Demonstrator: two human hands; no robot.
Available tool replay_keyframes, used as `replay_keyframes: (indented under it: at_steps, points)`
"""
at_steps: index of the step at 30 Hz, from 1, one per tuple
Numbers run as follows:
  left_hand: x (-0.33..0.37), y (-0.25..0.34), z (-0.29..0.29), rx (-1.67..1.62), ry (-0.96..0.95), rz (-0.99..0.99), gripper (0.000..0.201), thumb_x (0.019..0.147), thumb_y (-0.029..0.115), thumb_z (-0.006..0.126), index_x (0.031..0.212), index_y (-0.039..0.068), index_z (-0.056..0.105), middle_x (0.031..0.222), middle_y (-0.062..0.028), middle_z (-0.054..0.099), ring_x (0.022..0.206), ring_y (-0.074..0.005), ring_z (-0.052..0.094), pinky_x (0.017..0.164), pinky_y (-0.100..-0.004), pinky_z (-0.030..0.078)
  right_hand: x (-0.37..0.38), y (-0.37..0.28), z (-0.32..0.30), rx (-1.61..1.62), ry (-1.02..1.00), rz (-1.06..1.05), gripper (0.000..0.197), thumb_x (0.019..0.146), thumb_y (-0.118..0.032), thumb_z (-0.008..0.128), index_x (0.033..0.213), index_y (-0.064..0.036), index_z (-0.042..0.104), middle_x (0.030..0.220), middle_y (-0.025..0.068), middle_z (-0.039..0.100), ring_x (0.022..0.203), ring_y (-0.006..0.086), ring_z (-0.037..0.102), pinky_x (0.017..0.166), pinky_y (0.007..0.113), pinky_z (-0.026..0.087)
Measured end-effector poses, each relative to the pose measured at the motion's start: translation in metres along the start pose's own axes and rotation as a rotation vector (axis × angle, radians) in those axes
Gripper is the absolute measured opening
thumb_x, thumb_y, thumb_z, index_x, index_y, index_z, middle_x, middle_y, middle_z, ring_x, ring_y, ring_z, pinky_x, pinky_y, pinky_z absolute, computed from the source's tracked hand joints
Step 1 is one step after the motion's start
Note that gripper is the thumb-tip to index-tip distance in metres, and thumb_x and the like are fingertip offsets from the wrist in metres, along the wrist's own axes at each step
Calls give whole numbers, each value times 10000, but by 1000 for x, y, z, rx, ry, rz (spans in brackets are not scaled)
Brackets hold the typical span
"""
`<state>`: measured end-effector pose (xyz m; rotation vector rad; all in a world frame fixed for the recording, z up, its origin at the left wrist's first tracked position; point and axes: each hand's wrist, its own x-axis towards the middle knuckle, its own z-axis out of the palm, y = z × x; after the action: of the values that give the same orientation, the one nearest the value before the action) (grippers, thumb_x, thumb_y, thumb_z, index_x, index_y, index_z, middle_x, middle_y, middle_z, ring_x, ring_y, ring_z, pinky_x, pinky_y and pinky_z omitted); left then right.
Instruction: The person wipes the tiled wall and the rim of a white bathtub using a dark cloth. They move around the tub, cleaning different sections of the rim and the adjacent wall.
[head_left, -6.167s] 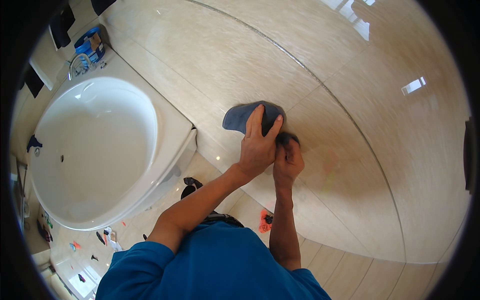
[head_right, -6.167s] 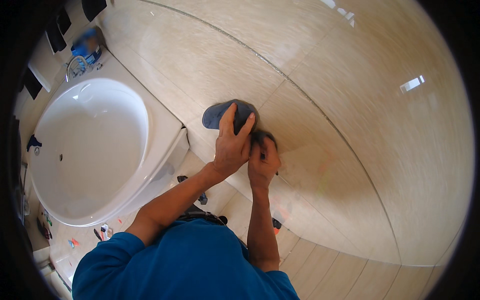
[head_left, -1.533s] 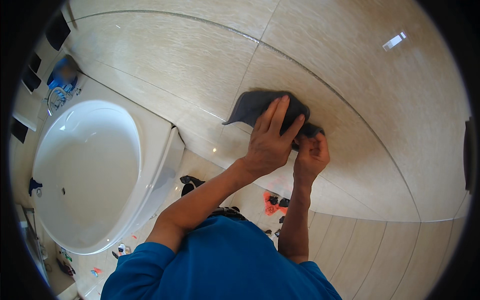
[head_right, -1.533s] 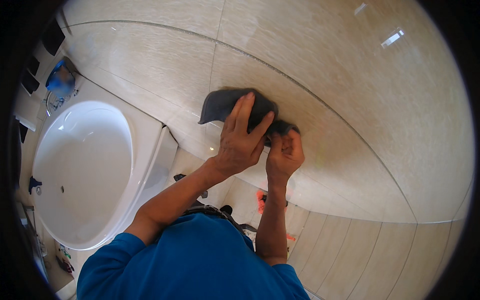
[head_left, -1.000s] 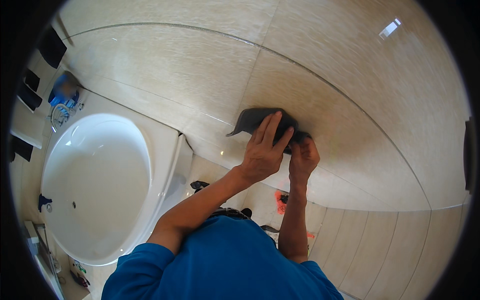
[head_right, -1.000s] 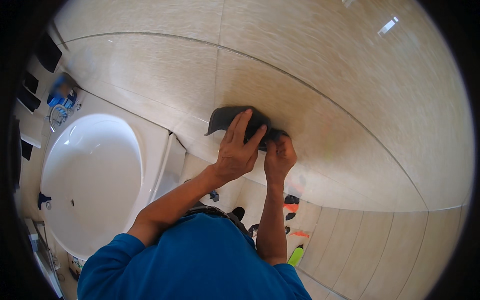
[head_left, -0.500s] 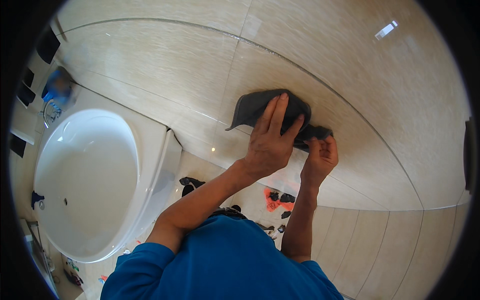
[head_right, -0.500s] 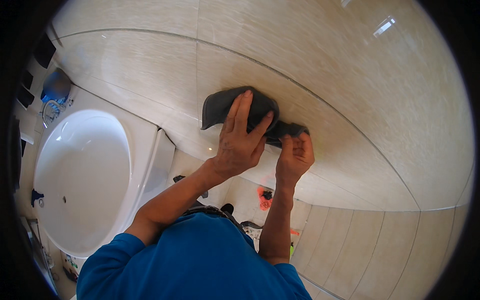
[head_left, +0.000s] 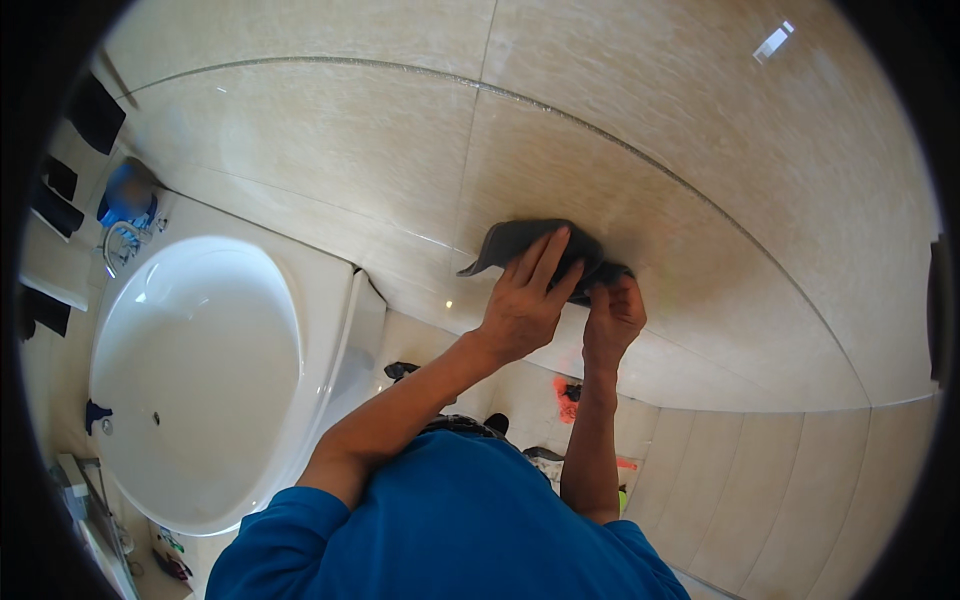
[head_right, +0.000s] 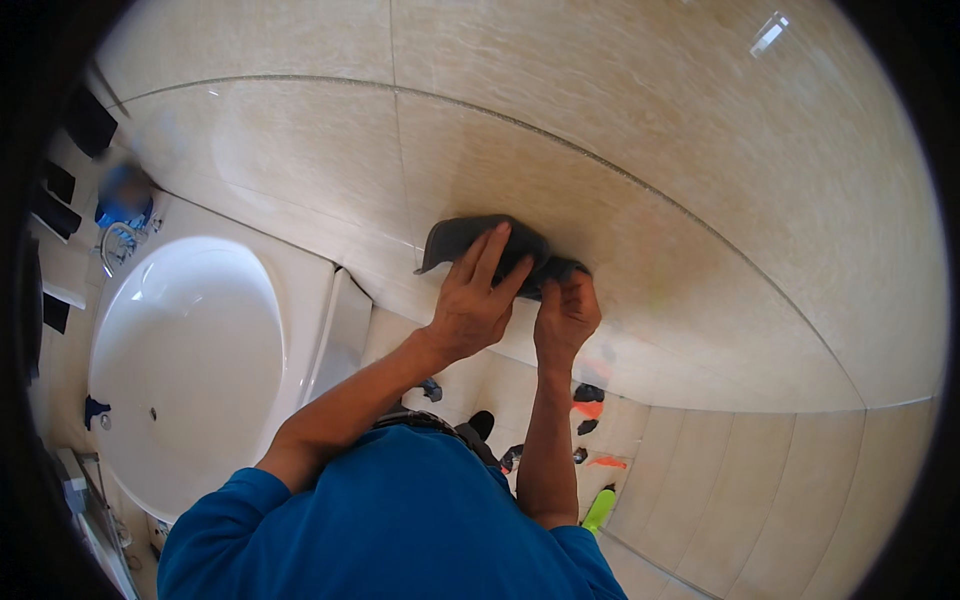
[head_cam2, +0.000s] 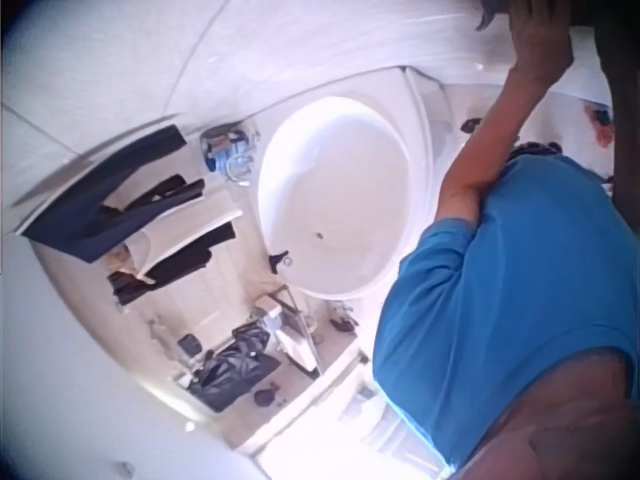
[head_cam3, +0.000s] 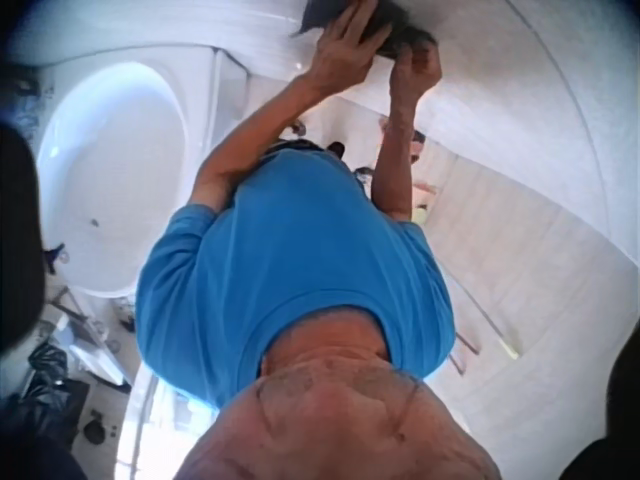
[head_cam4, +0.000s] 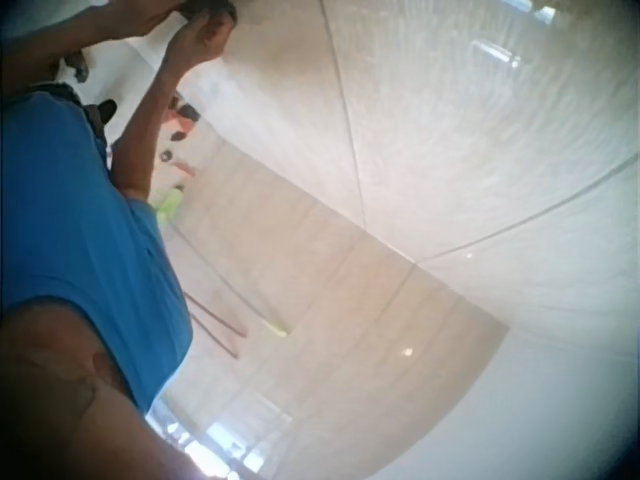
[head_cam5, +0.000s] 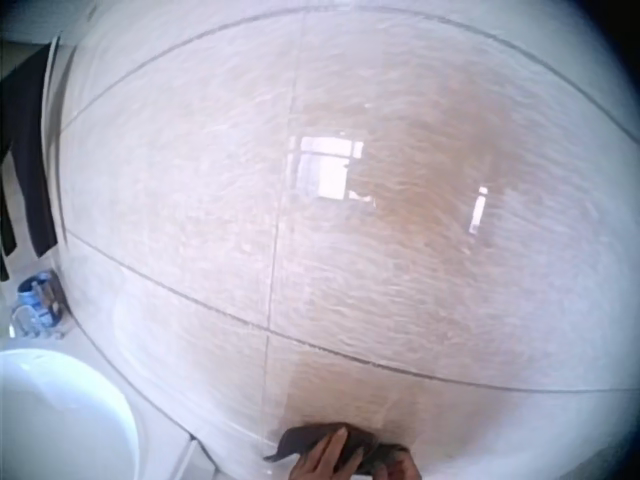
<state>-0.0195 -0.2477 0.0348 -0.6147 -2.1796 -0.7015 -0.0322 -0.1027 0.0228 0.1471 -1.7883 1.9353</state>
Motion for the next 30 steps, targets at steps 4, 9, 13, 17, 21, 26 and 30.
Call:
replay_keyframes:
  at_steps: [4,9,13,17,21,26,30]
  points:
    - [2,-1,-8,-28,21,16,470,760,25,636,1229,4,644,1453,-303,386,1286,-456,443,1030,-472,425,-1,-3,3,-8,4,43,149,879,107,575,978,7,624,850,30,677,782,67,616,733,218,500]
    - [26,13,-18,-83,148,0,506,745,13,662,1249,-4,626,1415,-304,409,1273,-475,433,1045,-487,407,16,-34,-5,19,47,-44,152,881,96,585,999,15,634,841,42,681,776,81,639,729,226,520]
    - [60,25,-21,-119,266,24,524,737,16,682,1258,13,626,1416,-298,399,1279,-473,412,1054,-496,391,37,-75,-11,-73,63,-139,117,914,37,621,1027,7,621,844,53,674,763,105,639,716,225,506]
    - [71,36,-19,-118,293,14,498,739,25,685,1235,19,641,1440,-291,383,1291,-464,405,1056,-481,387,41,-82,-12,-14,46,-128,110,922,39,609,1029,14,622,848,44,674,764,88,633,721,210,503]
    - [57,34,-7,-74,213,25,462,753,24,666,1214,12,649,1462,-285,371,1300,-447,413,1042,-472,397,35,-64,-17,13,12,-115,127,915,59,606,1032,15,628,829,32,680,734,60,625,687,192,495]
    - [26,33,15,-58,93,0,397,777,29,622,1170,-1,670,1472,-278,377,1320,-417,425,1010,-461,425,26,-39,-24,-25,7,-68,152,883,91,590,1002,7,635,828,17,674,727,38,603,660,181,472]
    - [17,28,15,-42,56,27,398,774,20,620,1168,-6,669,1458,-269,402,1299,-406,455,988,-449,445,16,-13,-28,9,22,-38,157,878,104,579,994,13,632,845,31,677,748,58,613,681,197,487]
